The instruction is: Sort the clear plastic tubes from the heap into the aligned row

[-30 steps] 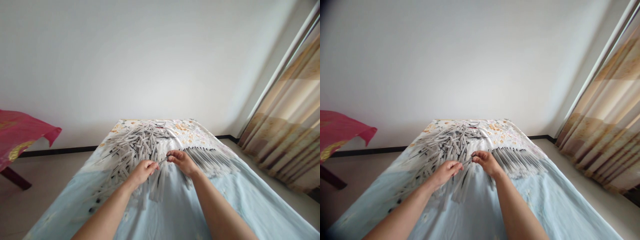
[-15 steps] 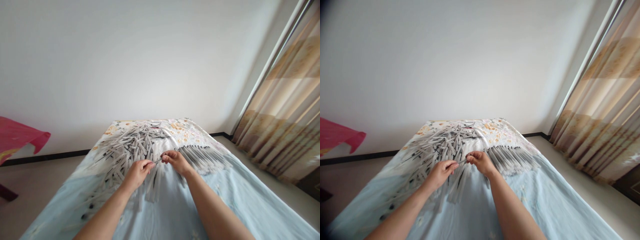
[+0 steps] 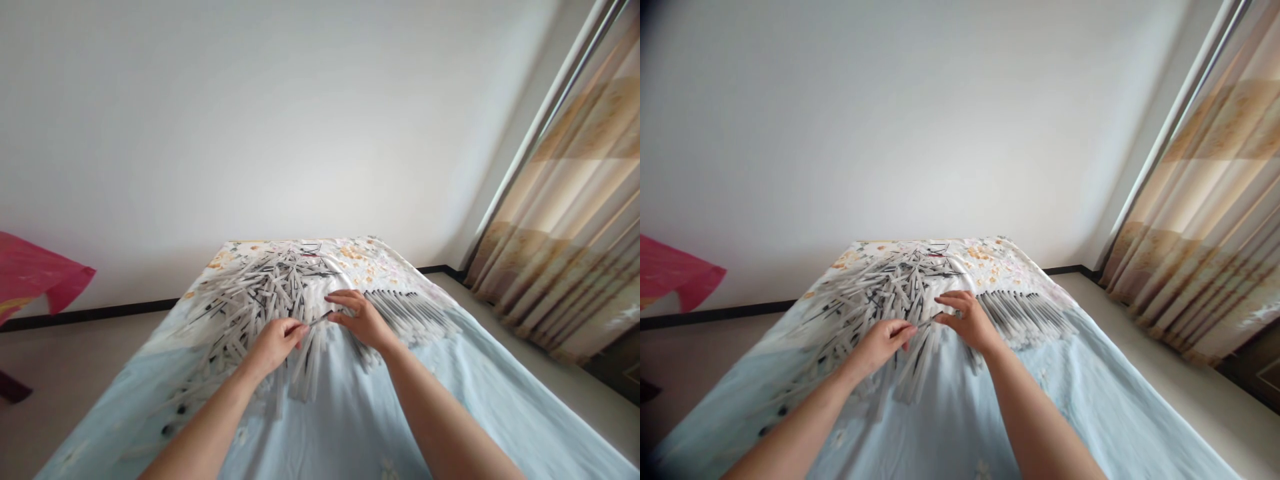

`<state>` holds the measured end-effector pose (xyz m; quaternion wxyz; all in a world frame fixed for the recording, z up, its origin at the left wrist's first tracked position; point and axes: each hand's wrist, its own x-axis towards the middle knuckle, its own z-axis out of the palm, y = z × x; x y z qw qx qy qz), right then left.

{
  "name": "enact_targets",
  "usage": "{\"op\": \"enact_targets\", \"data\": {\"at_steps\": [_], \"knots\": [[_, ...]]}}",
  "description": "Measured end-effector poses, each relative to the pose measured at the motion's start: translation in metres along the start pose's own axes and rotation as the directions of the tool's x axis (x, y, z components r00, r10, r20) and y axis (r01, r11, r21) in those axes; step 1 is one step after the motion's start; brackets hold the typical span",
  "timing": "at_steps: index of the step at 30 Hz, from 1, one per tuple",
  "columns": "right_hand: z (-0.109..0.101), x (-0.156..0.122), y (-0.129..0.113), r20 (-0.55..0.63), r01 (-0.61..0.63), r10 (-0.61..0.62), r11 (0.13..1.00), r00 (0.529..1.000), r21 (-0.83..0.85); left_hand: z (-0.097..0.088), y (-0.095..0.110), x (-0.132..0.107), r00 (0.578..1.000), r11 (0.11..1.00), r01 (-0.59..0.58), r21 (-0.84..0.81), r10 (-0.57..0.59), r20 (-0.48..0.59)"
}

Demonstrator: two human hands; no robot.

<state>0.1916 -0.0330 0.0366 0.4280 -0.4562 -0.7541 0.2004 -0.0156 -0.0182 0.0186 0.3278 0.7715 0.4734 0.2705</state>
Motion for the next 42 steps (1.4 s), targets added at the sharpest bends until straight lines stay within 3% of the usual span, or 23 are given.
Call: {"op": "enact_targets", "data": {"at_steps": [4,6,8,10,12,15,18,22,28,32,38,42], "knots": [[-0.002,-0.005,-0.014,0.153,0.155,-0.108,0.928,0.982,-0.338,0.003,0.009,-0.004,0.997,0.999,-0.048,-0.022,0.049,0.055],[-0.006,-0.008,-0.014,0.166,0.158,-0.099,0.906,0.981,-0.392,0.004,0.01,-0.005,0.997,0.997,-0.079,0.0,0.079,-0.025],[-0.016,-0.011,-0.008,0.099,0.098,-0.06,0.895,0.993,-0.436,0.003,0.01,-0.006,0.973,0.99,-0.122,0.066,0.133,-0.188],[-0.032,-0.015,0.004,-0.042,-0.037,0.019,0.869,0.999,-0.493,0.002,0.008,-0.005,0.924,0.977,-0.149,0.155,0.194,-0.329],[-0.048,-0.023,0.019,-0.208,-0.213,0.116,0.81,0.971,-0.546,0.001,0.008,-0.006,0.899,0.964,-0.147,0.222,0.224,-0.377],[-0.062,-0.037,0.041,-0.327,-0.359,0.192,0.721,0.925,-0.592,0.005,0.011,-0.007,0.925,0.94,-0.144,0.31,0.239,-0.294],[-0.063,-0.048,0.055,-0.322,-0.388,0.226,0.661,0.919,-0.642,0.012,0.013,-0.01,0.957,0.897,-0.143,0.417,0.234,-0.174],[-0.058,-0.052,0.056,-0.3,-0.405,0.271,0.615,0.915,-0.677,0.019,0.007,-0.013,0.978,0.858,-0.095,0.505,0.174,-0.112],[-0.052,-0.046,0.04,-0.304,-0.38,0.233,0.662,0.924,-0.646,0.022,-0.004,-0.014,0.989,0.812,-0.079,0.578,0.137,-0.058],[-0.037,-0.039,0.026,-0.256,-0.268,0.133,0.739,0.957,-0.618,0.017,-0.005,-0.014,0.994,0.809,-0.032,0.587,0.085,-0.064],[0.002,-0.029,0.002,-0.035,-0.059,0.048,0.841,0.998,-0.537,0.0,-0.006,-0.007,0.974,0.876,0.053,0.478,0.06,-0.219],[0.03,-0.019,-0.003,0.146,0.017,0.062,0.873,0.987,-0.488,-0.006,-0.009,-0.002,0.935,0.925,0.082,0.372,0.058,-0.351]]}}
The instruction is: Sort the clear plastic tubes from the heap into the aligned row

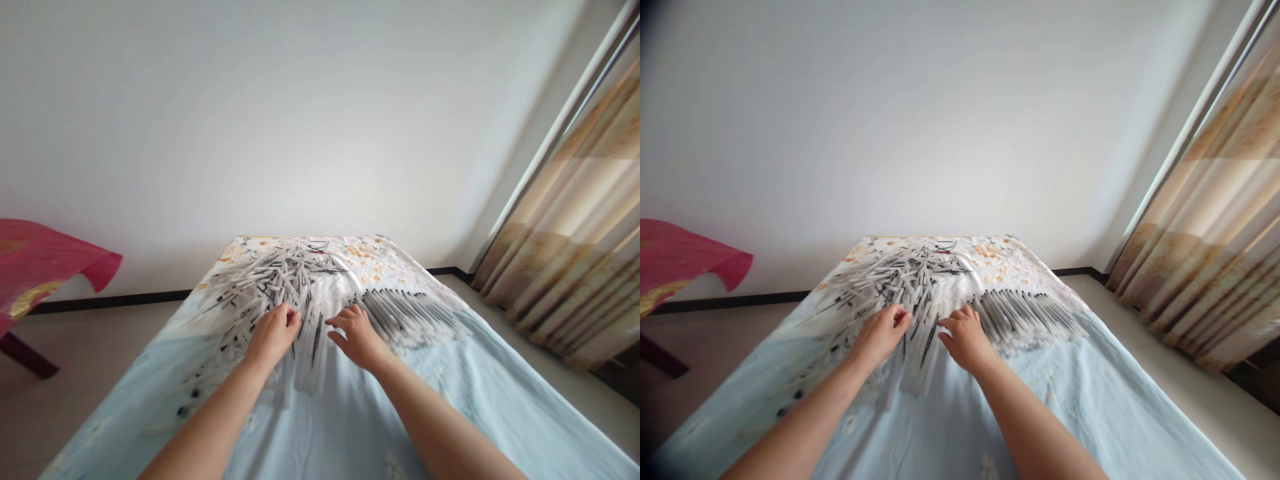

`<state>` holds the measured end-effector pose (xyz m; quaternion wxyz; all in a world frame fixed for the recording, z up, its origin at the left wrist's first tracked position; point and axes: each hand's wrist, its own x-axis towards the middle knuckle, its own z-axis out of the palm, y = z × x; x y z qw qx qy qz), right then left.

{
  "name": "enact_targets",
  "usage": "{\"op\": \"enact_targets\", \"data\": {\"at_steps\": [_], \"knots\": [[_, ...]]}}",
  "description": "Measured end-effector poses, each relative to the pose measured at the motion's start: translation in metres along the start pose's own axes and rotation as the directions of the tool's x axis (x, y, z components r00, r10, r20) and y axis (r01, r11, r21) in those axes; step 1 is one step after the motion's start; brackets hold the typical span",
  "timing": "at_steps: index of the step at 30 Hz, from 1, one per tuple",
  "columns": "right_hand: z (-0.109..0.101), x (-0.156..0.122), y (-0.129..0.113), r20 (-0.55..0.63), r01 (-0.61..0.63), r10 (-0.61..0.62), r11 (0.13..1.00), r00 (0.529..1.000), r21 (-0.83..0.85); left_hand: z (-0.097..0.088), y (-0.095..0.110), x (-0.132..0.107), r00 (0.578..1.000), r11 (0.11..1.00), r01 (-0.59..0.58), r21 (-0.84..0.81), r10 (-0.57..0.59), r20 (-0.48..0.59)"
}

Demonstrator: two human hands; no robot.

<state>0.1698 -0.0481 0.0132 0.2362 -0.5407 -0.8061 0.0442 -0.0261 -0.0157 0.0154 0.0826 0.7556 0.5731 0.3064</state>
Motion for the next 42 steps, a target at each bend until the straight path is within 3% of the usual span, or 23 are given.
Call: {"op": "enact_targets", "data": {"at_steps": [5,9,14,22,27,31,35,38,42], "knots": [[0.023,0.026,-0.003,0.095,-0.085,0.098,0.988,0.991,-0.127,0.006,-0.006,0.005,0.985,0.938,0.137,-0.317,-0.164,-0.061],[0.035,0.045,-0.002,0.108,-0.178,0.21,0.951,0.972,-0.251,0.015,-0.01,0.008,0.957,0.73,0.259,-0.633,-0.285,0.063],[0.042,0.058,-0.007,0.195,-0.227,0.289,0.93,0.937,-0.288,0.02,-0.008,0.009,0.932,0.513,0.286,-0.81,-0.346,0.11],[0.046,0.061,-0.015,0.202,-0.308,0.332,0.941,0.921,-0.142,0.016,-0.002,0.007,0.897,0.361,0.28,-0.89,-0.428,0.109],[0.031,0.054,-0.004,0.179,-0.371,0.34,0.91,0.923,0.186,0.016,-0.003,0.008,0.872,0.246,0.299,-0.922,-0.462,0.159],[0.023,0.05,0.008,0.182,-0.413,0.378,0.732,0.908,0.541,0.015,-0.004,0.01,0.859,0.125,0.313,-0.941,-0.46,0.225],[0.024,0.05,0.017,0.106,-0.313,0.448,0.418,0.888,0.853,0.013,-0.005,0.01,0.848,0.029,0.308,-0.951,-0.462,0.26],[0.024,0.052,0.023,0.032,-0.167,0.516,0.217,0.856,0.962,0.013,-0.007,0.011,0.833,-0.041,0.296,-0.954,-0.477,0.279],[0.021,0.054,0.028,-0.004,-0.076,0.616,0.103,0.788,0.992,0.013,-0.011,0.013,0.817,-0.113,0.272,-0.955,-0.498,0.292]]}}
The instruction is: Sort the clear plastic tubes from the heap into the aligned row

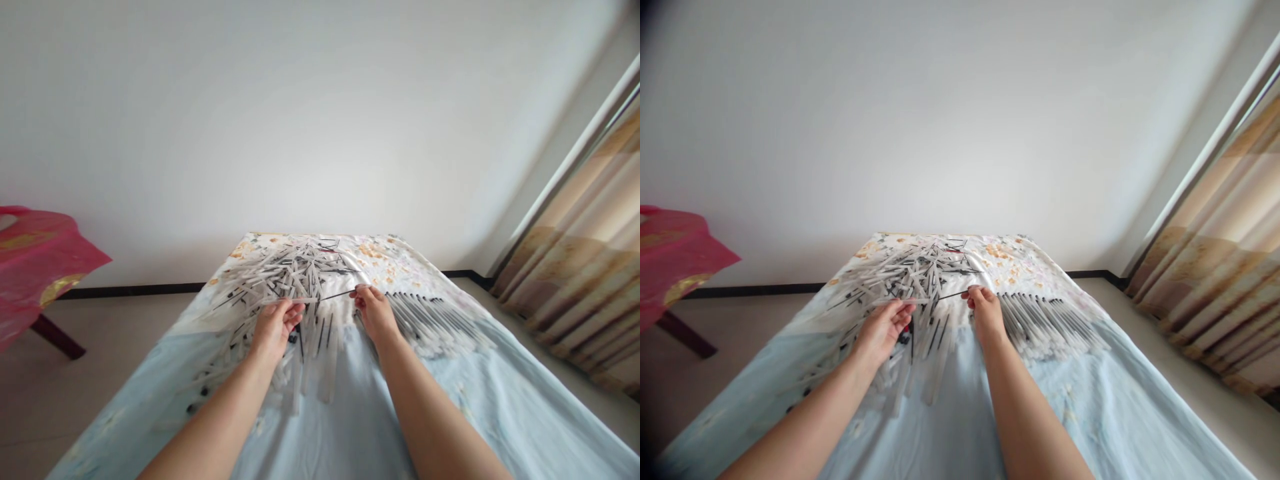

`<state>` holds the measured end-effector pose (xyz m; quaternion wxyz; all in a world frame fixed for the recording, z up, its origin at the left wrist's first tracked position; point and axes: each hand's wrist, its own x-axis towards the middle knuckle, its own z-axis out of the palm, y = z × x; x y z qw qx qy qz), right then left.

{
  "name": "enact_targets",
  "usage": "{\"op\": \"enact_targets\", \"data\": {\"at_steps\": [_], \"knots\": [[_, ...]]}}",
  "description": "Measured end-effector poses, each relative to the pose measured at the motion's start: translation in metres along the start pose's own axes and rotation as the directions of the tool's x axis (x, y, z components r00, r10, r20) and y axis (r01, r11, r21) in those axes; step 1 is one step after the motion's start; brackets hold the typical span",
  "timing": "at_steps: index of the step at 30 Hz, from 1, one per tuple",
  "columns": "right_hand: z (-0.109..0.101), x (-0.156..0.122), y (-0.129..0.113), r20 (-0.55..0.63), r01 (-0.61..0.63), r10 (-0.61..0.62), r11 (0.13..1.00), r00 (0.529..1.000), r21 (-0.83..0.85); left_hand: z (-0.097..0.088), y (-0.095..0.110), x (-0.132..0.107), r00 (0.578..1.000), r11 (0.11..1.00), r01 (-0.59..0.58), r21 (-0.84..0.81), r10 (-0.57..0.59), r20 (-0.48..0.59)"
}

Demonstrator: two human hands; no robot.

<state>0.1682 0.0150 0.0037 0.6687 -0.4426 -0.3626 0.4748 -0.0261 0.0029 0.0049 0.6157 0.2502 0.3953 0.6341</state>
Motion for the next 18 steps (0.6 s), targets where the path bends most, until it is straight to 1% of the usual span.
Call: {"op": "enact_targets", "data": {"at_steps": [4,11,15,18], "knots": [[0.0,0.0,-0.003,-0.004,0.015,-0.015,1.0,1.0,0.015,-0.001,0.001,0.002,1.0,1.0,0.006,-0.022,-0.006,-0.001],[0.006,-0.003,-0.005,0.008,0.032,-0.031,0.997,0.999,-0.071,-0.003,0.0,0.002,1.0,1.0,0.012,-0.026,-0.012,-0.004],[0.009,-0.005,-0.002,0.056,0.035,-0.032,0.999,0.998,-0.042,-0.003,0.001,0.002,1.0,0.999,0.024,-0.034,-0.023,0.009],[0.013,-0.009,0.0,0.11,0.038,-0.029,0.996,0.993,-0.08,0.0,0.001,0.0,0.999,0.999,0.029,-0.042,-0.027,0.026]]}}
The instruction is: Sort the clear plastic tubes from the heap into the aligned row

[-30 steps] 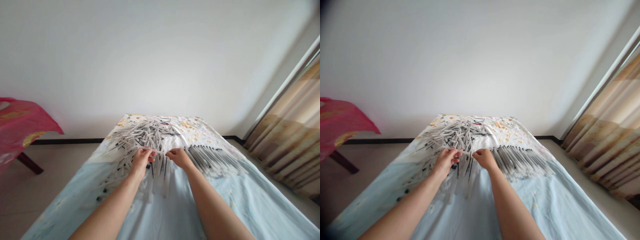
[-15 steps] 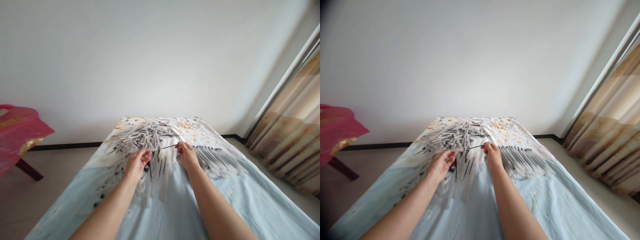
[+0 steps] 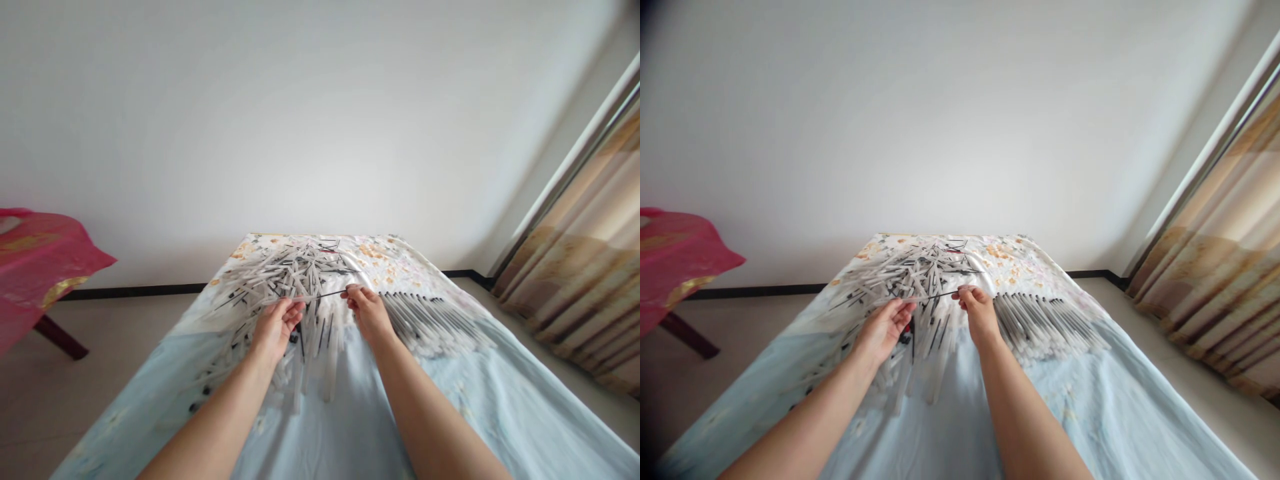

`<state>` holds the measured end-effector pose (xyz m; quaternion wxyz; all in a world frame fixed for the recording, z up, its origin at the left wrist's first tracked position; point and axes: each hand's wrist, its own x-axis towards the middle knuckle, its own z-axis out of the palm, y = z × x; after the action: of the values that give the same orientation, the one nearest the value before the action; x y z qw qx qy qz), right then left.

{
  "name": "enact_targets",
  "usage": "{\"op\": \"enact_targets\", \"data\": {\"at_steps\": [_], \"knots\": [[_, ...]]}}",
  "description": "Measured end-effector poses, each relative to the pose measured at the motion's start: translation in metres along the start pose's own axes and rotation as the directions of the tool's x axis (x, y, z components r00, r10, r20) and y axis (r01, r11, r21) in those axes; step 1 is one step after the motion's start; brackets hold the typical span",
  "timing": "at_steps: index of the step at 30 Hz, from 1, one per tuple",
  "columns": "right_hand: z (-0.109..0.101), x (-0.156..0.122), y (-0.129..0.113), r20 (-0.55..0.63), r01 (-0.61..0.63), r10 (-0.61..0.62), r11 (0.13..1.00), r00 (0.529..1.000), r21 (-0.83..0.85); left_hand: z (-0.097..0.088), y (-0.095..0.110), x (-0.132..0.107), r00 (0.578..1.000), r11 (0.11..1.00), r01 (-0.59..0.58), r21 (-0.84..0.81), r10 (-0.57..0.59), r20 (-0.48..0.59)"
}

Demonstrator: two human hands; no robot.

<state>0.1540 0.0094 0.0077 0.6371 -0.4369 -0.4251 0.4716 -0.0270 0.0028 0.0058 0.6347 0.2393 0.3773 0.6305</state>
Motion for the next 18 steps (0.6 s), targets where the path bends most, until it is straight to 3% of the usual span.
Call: {"op": "enact_targets", "data": {"at_steps": [5,11,16,18], "knots": [[0.011,-0.012,-0.005,0.166,0.025,0.002,0.986,0.986,-0.163,0.007,-0.001,-0.007,0.997,1.0,0.012,-0.01,-0.011,0.073],[0.017,-0.021,-0.006,0.145,0.0,0.028,0.982,0.989,-0.191,0.01,-0.002,-0.01,0.998,0.999,0.012,-0.045,-0.009,0.07],[0.024,-0.029,-0.006,0.321,0.112,0.009,0.928,0.947,-0.356,0.011,-0.009,-0.012,0.988,0.997,0.071,-0.004,-0.069,0.136],[0.025,-0.028,-0.004,0.313,0.133,0.007,0.896,0.95,-0.423,0.01,-0.009,-0.011,0.989,0.997,0.072,-0.013,-0.07,0.13]]}}
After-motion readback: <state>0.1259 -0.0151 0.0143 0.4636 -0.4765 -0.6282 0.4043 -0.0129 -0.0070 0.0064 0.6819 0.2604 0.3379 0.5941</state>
